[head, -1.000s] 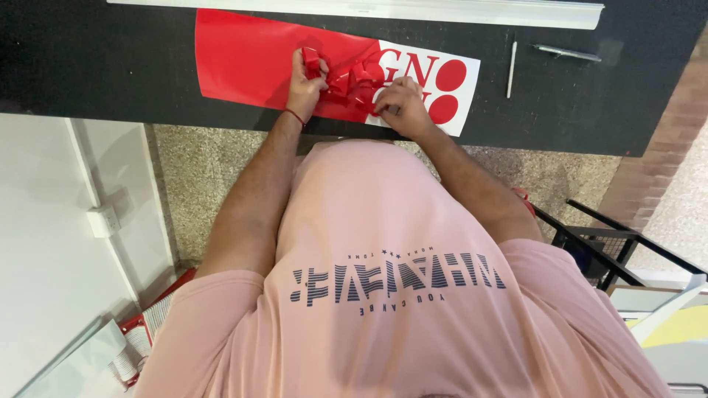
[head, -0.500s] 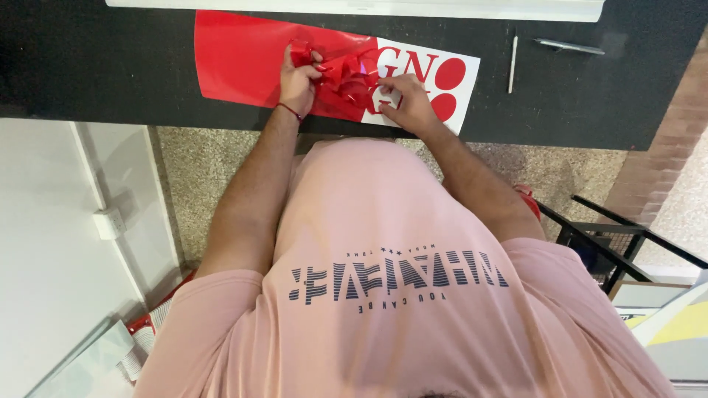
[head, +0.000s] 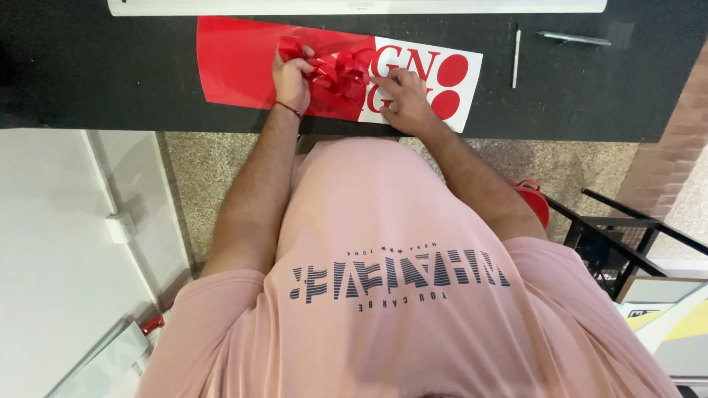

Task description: Removing excess vinyl material from cut decals on a workbench to reveal the final design.

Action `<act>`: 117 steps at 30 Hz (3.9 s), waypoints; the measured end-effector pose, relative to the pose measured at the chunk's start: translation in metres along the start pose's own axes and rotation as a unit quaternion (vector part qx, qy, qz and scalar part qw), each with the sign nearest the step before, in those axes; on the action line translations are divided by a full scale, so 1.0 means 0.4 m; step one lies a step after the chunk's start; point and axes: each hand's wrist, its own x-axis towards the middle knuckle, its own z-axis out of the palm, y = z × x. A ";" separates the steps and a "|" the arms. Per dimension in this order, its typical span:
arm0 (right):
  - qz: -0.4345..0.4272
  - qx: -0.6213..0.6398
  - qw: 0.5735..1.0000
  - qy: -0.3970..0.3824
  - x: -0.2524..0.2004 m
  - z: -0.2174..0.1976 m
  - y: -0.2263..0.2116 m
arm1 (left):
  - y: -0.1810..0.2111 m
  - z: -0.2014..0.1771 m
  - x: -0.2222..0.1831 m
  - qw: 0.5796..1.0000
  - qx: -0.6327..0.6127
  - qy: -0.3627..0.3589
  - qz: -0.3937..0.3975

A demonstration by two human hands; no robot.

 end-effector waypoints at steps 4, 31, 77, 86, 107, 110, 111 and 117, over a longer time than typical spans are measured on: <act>0.017 0.004 1.000 -0.003 0.000 -0.013 -0.022 | 0.038 0.019 0.000 0.999 0.014 0.031 -0.004; 0.118 -0.180 0.976 -0.017 0.093 0.036 -0.077 | 0.140 -0.056 0.066 0.993 0.097 0.043 0.050; 0.009 -0.229 0.973 -0.021 0.109 0.133 -0.141 | 0.244 0.075 -0.007 0.874 0.485 -0.033 0.021; -0.140 -0.341 0.928 -0.057 0.115 0.115 -0.131 | 0.213 0.047 -0.001 0.883 0.467 -0.031 0.033; -0.429 -0.433 0.785 -0.109 0.184 0.100 -0.117 | 0.123 -0.050 0.100 0.847 0.523 -0.039 0.081; -0.442 -0.415 0.789 -0.099 0.196 0.115 -0.100 | 0.139 -0.036 0.082 0.859 0.504 -0.045 0.072; -0.437 -0.404 0.798 -0.092 0.205 0.121 -0.090 | 0.148 -0.024 0.080 0.867 0.494 -0.043 0.052; -0.244 -0.184 0.952 -0.002 0.145 0.057 -0.094 | 0.118 -0.064 0.135 0.931 0.362 -0.039 0.019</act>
